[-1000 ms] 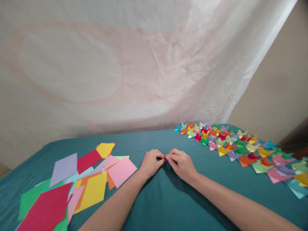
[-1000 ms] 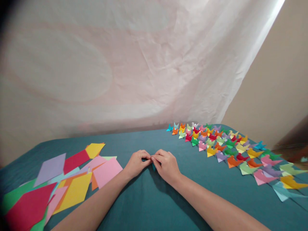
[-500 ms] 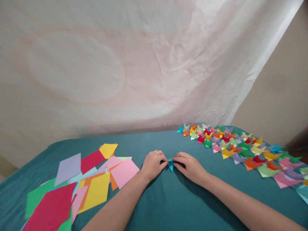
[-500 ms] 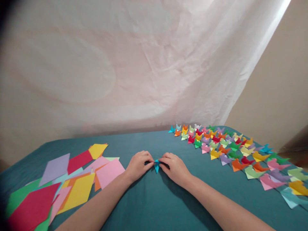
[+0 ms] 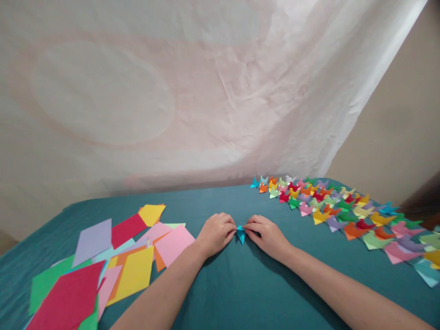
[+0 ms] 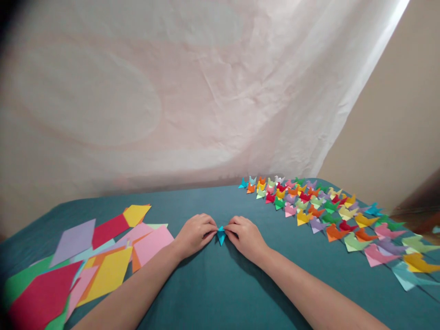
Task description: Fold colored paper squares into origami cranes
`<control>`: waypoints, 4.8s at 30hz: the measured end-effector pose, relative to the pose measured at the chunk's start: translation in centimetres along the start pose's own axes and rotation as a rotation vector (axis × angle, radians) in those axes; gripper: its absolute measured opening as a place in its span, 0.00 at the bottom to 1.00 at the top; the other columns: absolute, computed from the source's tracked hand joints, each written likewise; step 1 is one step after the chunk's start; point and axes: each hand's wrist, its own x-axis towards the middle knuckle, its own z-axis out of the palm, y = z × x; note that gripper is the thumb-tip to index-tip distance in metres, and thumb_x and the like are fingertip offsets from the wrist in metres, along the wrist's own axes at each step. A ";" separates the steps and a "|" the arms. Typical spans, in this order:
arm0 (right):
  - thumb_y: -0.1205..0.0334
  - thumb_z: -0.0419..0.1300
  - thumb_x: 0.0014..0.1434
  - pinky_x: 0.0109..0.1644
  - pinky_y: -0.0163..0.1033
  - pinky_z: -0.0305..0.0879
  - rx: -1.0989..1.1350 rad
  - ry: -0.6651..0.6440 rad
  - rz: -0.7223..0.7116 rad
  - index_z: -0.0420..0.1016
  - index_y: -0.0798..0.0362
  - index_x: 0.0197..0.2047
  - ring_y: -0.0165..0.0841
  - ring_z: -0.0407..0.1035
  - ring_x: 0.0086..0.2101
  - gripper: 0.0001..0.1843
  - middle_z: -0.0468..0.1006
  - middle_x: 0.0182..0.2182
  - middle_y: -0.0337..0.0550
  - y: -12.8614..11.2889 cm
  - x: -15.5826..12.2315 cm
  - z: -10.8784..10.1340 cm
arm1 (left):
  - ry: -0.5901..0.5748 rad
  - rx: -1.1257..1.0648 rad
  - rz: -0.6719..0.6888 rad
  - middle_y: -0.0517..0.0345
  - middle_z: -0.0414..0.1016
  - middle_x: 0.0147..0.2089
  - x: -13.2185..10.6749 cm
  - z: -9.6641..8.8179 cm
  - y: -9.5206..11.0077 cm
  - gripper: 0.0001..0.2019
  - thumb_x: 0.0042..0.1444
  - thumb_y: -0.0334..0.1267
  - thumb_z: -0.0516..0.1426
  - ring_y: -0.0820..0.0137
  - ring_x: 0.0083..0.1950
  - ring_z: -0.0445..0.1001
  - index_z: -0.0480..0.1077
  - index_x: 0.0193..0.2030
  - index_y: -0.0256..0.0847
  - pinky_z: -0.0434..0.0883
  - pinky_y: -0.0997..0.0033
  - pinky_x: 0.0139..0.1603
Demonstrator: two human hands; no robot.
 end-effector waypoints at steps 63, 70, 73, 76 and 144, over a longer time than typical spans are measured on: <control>0.73 0.50 0.62 0.45 0.41 0.54 -0.308 -0.243 -0.166 0.70 0.50 0.52 0.36 0.59 0.43 0.18 0.72 0.42 0.45 -1.9 0.0 -1.4 | 0.036 -0.152 -0.014 0.56 0.70 0.42 -0.4 1.4 -1.3 0.17 0.56 0.25 0.50 0.68 0.45 0.67 0.75 0.43 0.45 0.65 0.69 0.48; 0.73 0.50 0.60 0.46 0.41 0.53 -0.359 -0.318 -0.140 0.67 0.52 0.54 0.37 0.59 0.42 0.20 0.70 0.40 0.47 -2.8 0.2 -1.8 | 0.041 -0.219 -0.053 0.55 0.71 0.41 -0.3 1.1 -1.1 0.19 0.53 0.22 0.48 0.68 0.45 0.68 0.75 0.43 0.43 0.66 0.68 0.49; 0.73 0.49 0.60 0.46 0.42 0.53 -0.359 -0.343 -0.127 0.67 0.51 0.55 0.37 0.59 0.42 0.21 0.69 0.42 0.47 -3.1 0.2 -2.0 | 0.029 -0.210 -0.052 0.55 0.70 0.42 -0.3 1.1 -1.1 0.21 0.52 0.22 0.48 0.68 0.45 0.67 0.74 0.45 0.44 0.65 0.68 0.49; 0.74 0.48 0.60 0.46 0.42 0.53 -0.353 -0.375 -0.114 0.66 0.51 0.56 0.37 0.58 0.43 0.22 0.68 0.42 0.47 -3.3 0.3 -2.2 | 0.005 -0.184 -0.036 0.55 0.70 0.42 -0.3 1.2 -1.3 0.21 0.54 0.22 0.48 0.68 0.46 0.67 0.74 0.47 0.47 0.65 0.67 0.49; 0.80 0.46 0.50 0.51 0.43 0.63 0.178 -0.126 -0.036 0.80 0.48 0.37 0.32 0.73 0.40 0.26 0.80 0.39 0.40 1.7 0.3 -1.9 | -0.191 0.036 0.068 0.53 0.64 0.60 -2.6 -1.5 2.7 0.27 0.53 0.21 0.48 0.63 0.60 0.62 0.64 0.57 0.47 0.62 0.59 0.58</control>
